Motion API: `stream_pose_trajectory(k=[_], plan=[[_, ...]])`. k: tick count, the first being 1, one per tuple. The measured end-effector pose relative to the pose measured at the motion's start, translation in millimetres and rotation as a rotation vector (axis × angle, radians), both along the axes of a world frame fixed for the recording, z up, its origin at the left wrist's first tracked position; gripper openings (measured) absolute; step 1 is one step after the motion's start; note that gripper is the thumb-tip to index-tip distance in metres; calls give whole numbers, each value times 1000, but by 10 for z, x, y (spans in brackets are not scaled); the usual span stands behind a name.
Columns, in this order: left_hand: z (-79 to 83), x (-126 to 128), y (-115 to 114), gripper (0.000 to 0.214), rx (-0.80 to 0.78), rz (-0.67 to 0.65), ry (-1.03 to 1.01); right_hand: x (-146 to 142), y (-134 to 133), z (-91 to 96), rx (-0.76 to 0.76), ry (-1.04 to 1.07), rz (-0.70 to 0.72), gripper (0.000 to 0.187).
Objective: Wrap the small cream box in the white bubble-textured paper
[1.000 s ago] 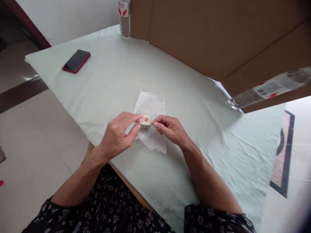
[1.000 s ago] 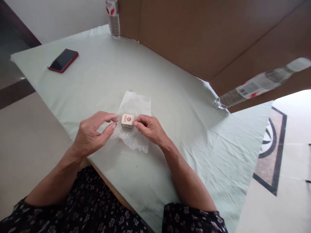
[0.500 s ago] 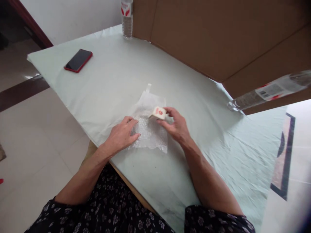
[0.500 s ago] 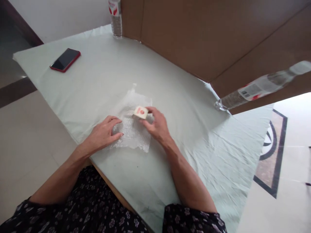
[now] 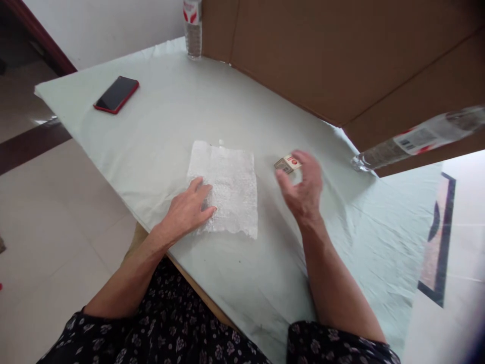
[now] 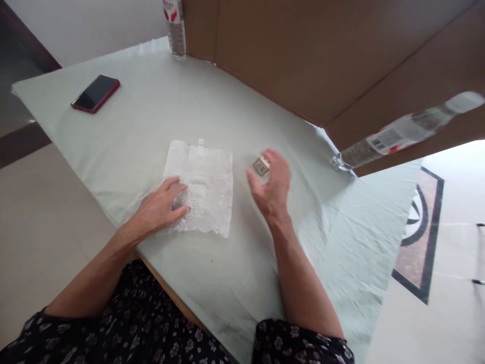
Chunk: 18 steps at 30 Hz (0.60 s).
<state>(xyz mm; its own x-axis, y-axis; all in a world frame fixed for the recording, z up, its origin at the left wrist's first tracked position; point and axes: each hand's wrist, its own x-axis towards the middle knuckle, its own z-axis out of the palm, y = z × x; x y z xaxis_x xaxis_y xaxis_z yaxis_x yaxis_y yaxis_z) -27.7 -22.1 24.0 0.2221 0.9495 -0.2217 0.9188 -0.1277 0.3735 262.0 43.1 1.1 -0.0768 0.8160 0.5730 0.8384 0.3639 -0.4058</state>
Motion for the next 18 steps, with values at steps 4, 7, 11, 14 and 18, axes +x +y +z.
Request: stream_pose_trajectory(k=[4,7,11,14,18], plan=[[69,7,96,51,-8,-38,51,-495,-221,-15,-269,-234,372,61],[95,-55,184,47,34,-15,68,-675,-306,-122,-421,-351,412,77],[48,-128,191,39,106,63,28,-691,-327,-196,-428,-369,379,78],[-26,-80,104,32,284,126,-65,-683,-323,-215,-409,-325,381,76],[-165,5,-9,33,440,-18,-129,-676,-316,-246,-393,-248,420,73]])
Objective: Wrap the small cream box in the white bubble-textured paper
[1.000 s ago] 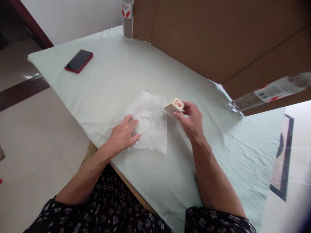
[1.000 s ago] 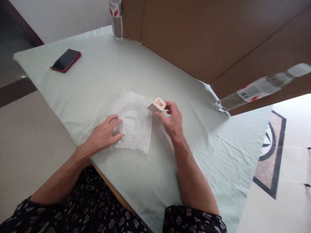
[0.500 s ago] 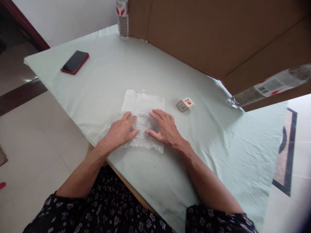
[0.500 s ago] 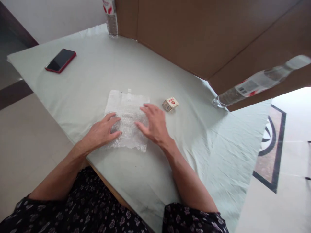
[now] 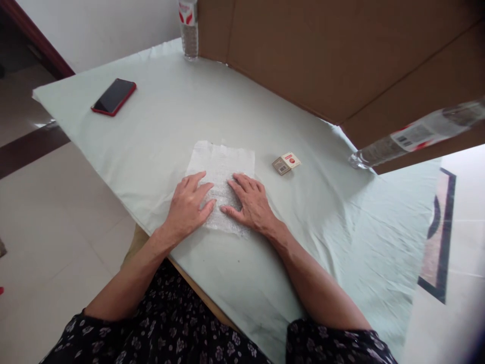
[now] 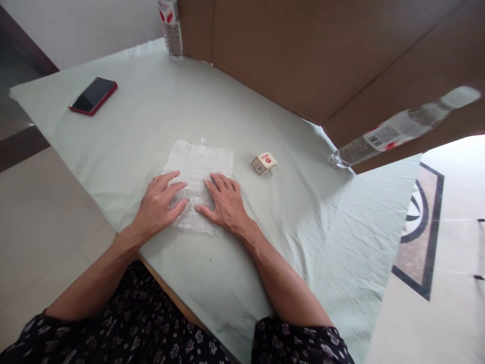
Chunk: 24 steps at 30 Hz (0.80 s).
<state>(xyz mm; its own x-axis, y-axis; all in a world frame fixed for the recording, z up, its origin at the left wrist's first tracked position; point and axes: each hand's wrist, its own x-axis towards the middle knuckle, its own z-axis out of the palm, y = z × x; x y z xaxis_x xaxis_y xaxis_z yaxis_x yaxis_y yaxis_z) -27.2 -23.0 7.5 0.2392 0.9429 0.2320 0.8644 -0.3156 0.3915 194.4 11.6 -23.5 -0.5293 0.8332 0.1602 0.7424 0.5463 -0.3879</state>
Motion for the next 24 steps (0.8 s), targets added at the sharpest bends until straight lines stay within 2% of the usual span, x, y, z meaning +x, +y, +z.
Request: stream_pose_trajectory(k=[3,5,7,9,12,16,19,21,24], plan=[[-115,-26,-33,50,-75,-69,76,103,43,10,61,115,-62,54],[-171,-70,-40,63,-114,-82,99,253,110,31,179,211,-224,43],[-204,-106,-44,73,-125,-78,93,456,211,31,308,278,-421,47],[-219,-121,-47,80,-124,-69,86,677,335,-15,357,327,-594,59],[-226,-116,-49,82,-117,-66,81,945,518,-157,249,394,-743,70],[-228,-107,-48,84,-121,-68,85,1050,614,-236,96,433,-733,58],[-226,-98,-48,85,-125,-54,77,926,510,-76,102,511,-679,48],[-225,-90,-47,87,-130,-55,71,767,378,79,115,568,-557,46],[-227,-80,-42,89,-134,-57,66,469,173,227,50,531,-281,47]])
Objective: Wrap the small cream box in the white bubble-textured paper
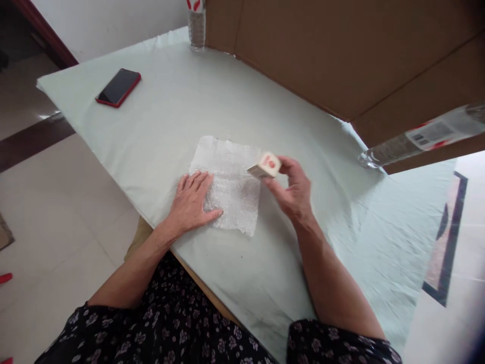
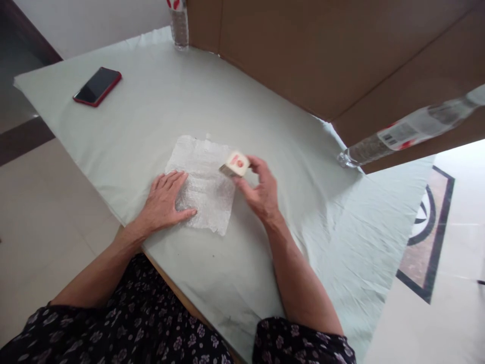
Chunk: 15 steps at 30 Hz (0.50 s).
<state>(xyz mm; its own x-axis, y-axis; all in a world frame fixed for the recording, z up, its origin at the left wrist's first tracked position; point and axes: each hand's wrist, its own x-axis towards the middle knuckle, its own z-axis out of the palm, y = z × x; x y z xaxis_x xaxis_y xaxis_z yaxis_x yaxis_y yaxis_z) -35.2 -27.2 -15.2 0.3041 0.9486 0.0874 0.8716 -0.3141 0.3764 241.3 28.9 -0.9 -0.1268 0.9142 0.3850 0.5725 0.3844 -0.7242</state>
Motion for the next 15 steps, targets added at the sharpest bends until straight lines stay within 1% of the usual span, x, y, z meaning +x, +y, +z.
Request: stream_pose_trajectory(k=[2,3,5,9,15], plan=[[-3,4,3,90,5,7,-2,-188,-95,-7,-48,-74,169,48],[-5,5,5,90,9,8,-3,-265,-125,-38,-72,-117,231,48],[-9,6,6,90,12,3,-5,-376,-156,-124,-103,-195,292,50],[-8,7,6,90,1,0,2,-451,-176,-241,-99,-266,279,54],[3,11,6,91,-12,1,9,-502,-208,-246,-98,-258,236,54]])
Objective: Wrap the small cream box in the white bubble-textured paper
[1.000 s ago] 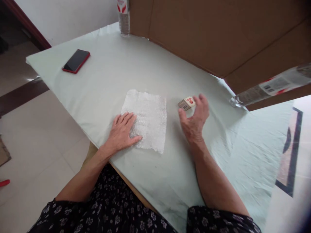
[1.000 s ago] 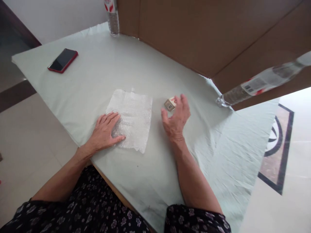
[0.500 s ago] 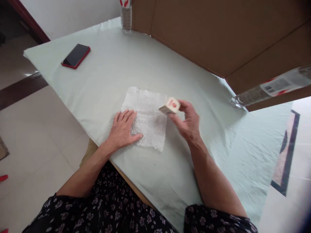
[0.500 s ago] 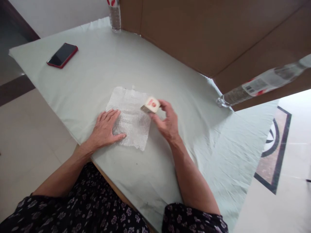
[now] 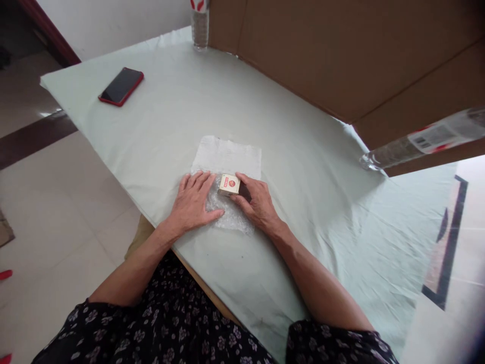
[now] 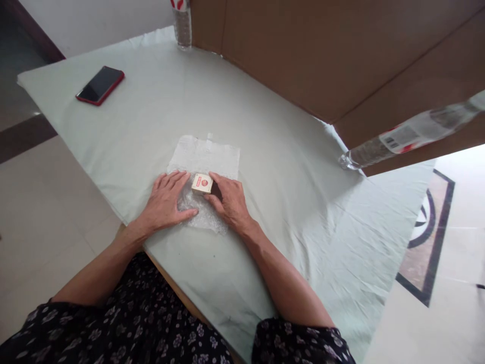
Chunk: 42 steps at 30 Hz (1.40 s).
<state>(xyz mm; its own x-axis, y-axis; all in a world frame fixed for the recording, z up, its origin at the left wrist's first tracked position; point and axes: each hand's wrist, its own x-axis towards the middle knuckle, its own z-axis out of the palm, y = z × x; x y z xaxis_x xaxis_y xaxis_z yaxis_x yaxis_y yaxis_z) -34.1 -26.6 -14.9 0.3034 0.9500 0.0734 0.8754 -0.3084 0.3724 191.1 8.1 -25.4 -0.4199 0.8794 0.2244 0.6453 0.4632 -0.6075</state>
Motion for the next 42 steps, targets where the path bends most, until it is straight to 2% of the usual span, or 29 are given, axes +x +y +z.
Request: stream_pose_trajectory(k=[16,18,21,22,24,26,27,30,33,36,39,42], plan=[[-17,-21,10,92,21,-6,-31,-60,14,23,-22,-21,54,53],[26,-49,-24,90,3,-10,-59,-6,7,60,-15,-21,33,56],[128,-140,-158,85,-12,-55,-91,120,-62,221,38,-4,6,54],[161,-177,-220,84,-8,-89,-84,156,-108,289,53,-4,37,51],[209,-247,-347,82,-2,-139,-44,192,-230,405,61,-44,189,46],[226,-291,-451,71,9,-157,-6,169,-371,448,73,-164,329,45],[224,-299,-487,64,25,-160,2,140,-436,437,102,-232,348,40],[206,-266,-516,47,108,-169,-4,39,-550,330,269,-308,256,14],[203,-168,-442,40,183,-183,-34,-9,-511,268,356,-209,138,20],[220,-44,-291,30,217,-139,-122,-12,-381,318,295,-123,47,22],[254,56,-99,9,232,-43,-288,-21,-236,383,206,-29,-28,17],[303,114,60,4,143,11,-447,-45,-97,392,144,113,-50,11]])
